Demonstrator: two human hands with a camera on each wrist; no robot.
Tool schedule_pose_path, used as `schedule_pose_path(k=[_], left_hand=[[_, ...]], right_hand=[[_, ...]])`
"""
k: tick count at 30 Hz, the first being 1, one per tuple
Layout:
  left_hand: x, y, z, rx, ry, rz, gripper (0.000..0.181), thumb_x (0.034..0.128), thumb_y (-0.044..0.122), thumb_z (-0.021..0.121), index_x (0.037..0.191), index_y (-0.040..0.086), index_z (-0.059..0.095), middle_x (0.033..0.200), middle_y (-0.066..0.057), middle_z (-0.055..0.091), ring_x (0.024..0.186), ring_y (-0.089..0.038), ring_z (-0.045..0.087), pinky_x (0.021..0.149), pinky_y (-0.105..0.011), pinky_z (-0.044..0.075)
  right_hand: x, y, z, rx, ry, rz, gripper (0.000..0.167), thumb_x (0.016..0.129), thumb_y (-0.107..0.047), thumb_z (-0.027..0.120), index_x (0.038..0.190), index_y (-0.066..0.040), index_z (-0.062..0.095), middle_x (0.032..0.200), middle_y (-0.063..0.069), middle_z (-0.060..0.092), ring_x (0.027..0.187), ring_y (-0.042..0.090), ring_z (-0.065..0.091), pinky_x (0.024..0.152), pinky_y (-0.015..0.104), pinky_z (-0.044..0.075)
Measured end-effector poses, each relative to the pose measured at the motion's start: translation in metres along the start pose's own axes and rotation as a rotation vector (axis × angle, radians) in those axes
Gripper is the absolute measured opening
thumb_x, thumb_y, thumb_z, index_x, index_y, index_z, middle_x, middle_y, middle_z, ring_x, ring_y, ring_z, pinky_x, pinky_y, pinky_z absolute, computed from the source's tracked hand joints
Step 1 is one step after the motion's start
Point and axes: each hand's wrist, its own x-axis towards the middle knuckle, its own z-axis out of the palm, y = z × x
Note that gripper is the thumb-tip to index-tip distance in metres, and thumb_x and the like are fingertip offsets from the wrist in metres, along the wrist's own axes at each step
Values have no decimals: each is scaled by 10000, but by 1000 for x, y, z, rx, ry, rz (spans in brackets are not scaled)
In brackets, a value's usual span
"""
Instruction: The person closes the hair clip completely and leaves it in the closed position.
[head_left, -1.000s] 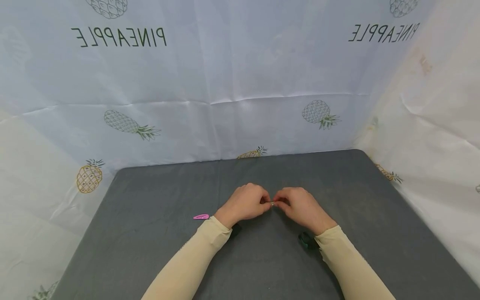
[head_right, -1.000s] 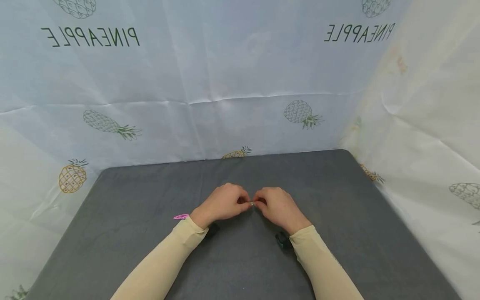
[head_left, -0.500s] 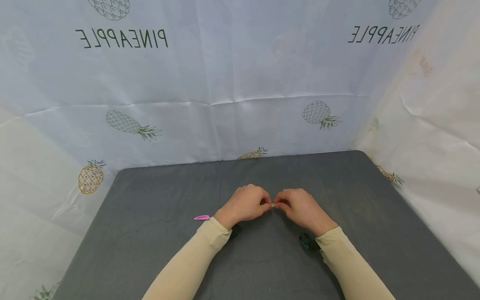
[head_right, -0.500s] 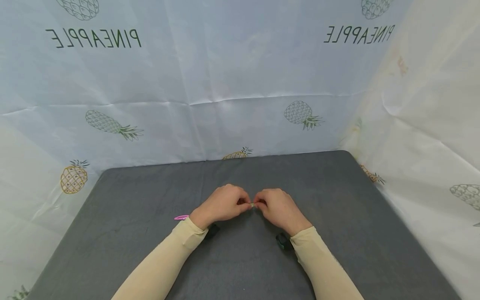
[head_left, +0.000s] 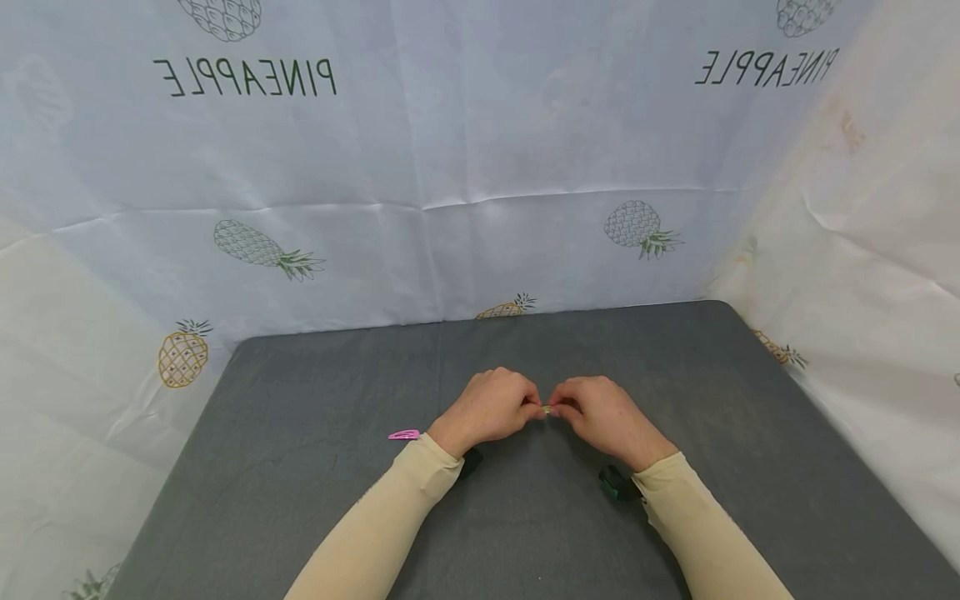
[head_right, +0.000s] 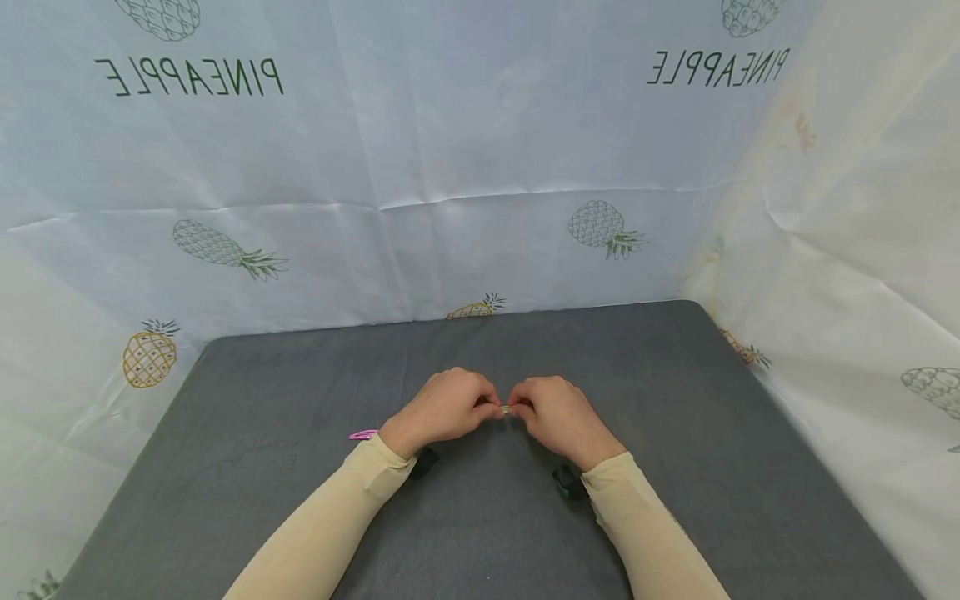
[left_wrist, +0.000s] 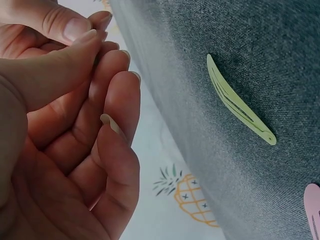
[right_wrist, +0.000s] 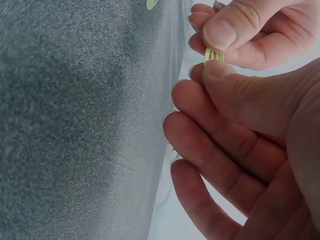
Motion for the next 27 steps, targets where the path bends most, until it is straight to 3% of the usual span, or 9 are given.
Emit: schedule_pose_path(k=[15,27], left_hand=[[1,-1,-2,10,-15,14,115,1025,300,767,964,256,854,827,128,741,595,-23,543,537,-233,424],[0,-1,-5,-22,-27,15,121,1035,274,754,958,252,844,850,130,739,618,-29,551,550,-236,430]], right_hand=[[1,-2,0,-2,-10,23,72,973,-120,808,954,-189,814,886,-88,748,721,15,603,680,293,539],[2,-1,0,9,-8,-6,61,988,-140,787,950,-186,800,864,-89,722,679,-5,539,639,266,485]])
